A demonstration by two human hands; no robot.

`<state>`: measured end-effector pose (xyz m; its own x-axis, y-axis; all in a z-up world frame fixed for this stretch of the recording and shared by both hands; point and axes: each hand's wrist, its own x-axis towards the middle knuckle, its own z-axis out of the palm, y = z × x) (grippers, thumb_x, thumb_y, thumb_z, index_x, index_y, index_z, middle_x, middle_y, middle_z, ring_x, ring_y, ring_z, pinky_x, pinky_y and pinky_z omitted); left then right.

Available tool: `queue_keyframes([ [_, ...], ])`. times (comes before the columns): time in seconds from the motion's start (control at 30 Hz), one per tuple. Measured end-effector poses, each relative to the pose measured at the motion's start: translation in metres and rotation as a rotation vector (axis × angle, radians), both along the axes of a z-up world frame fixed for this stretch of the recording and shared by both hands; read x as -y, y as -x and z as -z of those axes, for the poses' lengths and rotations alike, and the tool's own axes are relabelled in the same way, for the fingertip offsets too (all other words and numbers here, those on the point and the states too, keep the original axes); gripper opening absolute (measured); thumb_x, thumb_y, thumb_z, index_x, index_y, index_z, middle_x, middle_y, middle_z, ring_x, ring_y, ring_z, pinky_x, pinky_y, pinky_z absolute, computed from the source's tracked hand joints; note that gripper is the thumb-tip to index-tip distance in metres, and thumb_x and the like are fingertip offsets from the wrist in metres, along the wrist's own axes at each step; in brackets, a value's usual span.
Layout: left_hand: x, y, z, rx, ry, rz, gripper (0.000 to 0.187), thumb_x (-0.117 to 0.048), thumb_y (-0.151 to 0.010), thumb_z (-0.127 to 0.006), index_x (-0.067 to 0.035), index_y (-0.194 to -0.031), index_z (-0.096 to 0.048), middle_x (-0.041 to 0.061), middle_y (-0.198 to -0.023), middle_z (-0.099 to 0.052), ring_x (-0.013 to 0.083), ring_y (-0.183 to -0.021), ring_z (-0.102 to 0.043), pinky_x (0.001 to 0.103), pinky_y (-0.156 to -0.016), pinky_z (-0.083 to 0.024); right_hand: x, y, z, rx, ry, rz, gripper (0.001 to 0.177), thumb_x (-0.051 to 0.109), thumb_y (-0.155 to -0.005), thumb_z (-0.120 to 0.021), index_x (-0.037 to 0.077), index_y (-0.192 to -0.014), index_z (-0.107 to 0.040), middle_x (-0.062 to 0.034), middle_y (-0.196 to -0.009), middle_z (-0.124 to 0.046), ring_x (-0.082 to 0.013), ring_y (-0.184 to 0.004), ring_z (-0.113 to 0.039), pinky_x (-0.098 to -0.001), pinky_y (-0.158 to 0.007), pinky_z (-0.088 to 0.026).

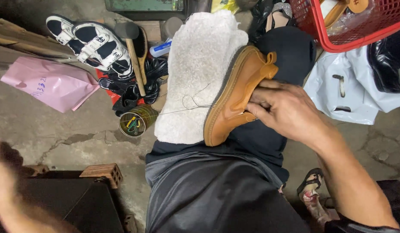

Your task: Hand-sewing the sole of a leather shoe and singeing the thread ends with a lighter.

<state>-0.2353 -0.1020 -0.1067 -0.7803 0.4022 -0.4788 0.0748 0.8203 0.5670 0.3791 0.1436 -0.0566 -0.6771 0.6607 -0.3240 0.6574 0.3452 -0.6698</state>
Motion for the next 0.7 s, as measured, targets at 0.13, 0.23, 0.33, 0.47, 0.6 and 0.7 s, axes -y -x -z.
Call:
queue_keyframes([
  [0.13, 0.025, 0.003, 0.059, -0.635, -0.082, 0.615, 0.032, -0.003, -0.142, -0.072, 0.007, -0.113, -0.063, 0.022, -0.107, -0.073, 0.0293, -0.091, -0.063, 0.044, -0.070, -0.047, 0.012, -0.058, 0.022, -0.064, -0.336, 0.130, 0.019, 0.008, -0.104, -0.064, 0.002, -0.087, -0.072, -0.0127, -0.084, -0.071, -0.0292, -0.082, -0.067, -0.0448, -0.073, -0.055],
  [0.23, -0.003, -0.037, 0.072, -0.784, 0.126, 0.711, 0.041, -0.016, -0.135, -0.081, 0.000, -0.102, -0.065, 0.015, -0.087, -0.069, 0.0293, -0.067, -0.059, 0.046, -0.059, -0.046, 0.009, -0.106, 0.013, 0.143, -0.417, 0.423, 0.042, 0.007, -0.121, -0.080, -0.002, -0.085, -0.059, -0.0134, -0.084, -0.050, -0.0292, -0.082, -0.049, -0.0431, -0.079, -0.037],
  [0.33, -0.077, -0.137, 0.030, -0.485, 0.414, 0.669, 0.042, -0.035, -0.110, -0.068, -0.009, -0.142, -0.065, 0.018, -0.137, -0.058, 0.0420, -0.100, -0.067, 0.057, -0.086, -0.056, 0.018, -0.083, -0.016, -0.107, -0.166, 0.507, 0.022, -0.002, -0.107, -0.073, -0.002, -0.085, -0.067, -0.0234, -0.137, -0.061, -0.0323, -0.136, -0.053, -0.0443, -0.122, -0.036],
  [0.47, -0.128, -0.264, -0.027, -0.199, -0.521, 1.030, 0.019, 0.006, -0.101, -0.058, 0.005, -0.120, -0.061, 0.023, -0.121, -0.063, 0.0374, -0.114, -0.062, 0.046, -0.097, -0.051, 0.022, -0.046, -0.022, -1.159, 0.717, 0.636, 0.027, 0.021, -0.107, -0.055, 0.014, -0.081, -0.059, -0.0027, -0.082, -0.065, -0.0139, -0.084, -0.062, -0.0472, -0.092, -0.048],
  [0.6, -0.152, -0.348, -0.046, -0.002, -0.725, 1.248, 0.030, 0.001, -0.097, -0.074, 0.003, -0.126, -0.064, 0.015, -0.124, -0.055, 0.0242, -0.094, -0.072, 0.026, -0.084, -0.071, 0.014, -0.032, -0.028, -0.307, 0.446, 0.489, 0.031, 0.023, -0.108, -0.049, 0.006, -0.099, -0.074, -0.0052, -0.075, -0.066, -0.0087, -0.050, -0.052, -0.0228, -0.048, -0.049],
  [0.7, -0.149, -0.353, -0.044, -0.148, -0.473, 1.366, 0.039, 0.012, -0.084, -0.067, -0.004, -0.119, -0.064, 0.012, -0.128, -0.050, 0.0326, -0.080, -0.068, 0.047, -0.044, -0.055, 0.012, -0.018, -0.021, -0.088, 0.453, 0.393, 0.022, 0.023, -0.102, -0.059, 0.008, -0.104, -0.075, 0.0010, -0.074, -0.061, -0.0094, -0.060, -0.053, -0.0252, -0.055, -0.044],
])
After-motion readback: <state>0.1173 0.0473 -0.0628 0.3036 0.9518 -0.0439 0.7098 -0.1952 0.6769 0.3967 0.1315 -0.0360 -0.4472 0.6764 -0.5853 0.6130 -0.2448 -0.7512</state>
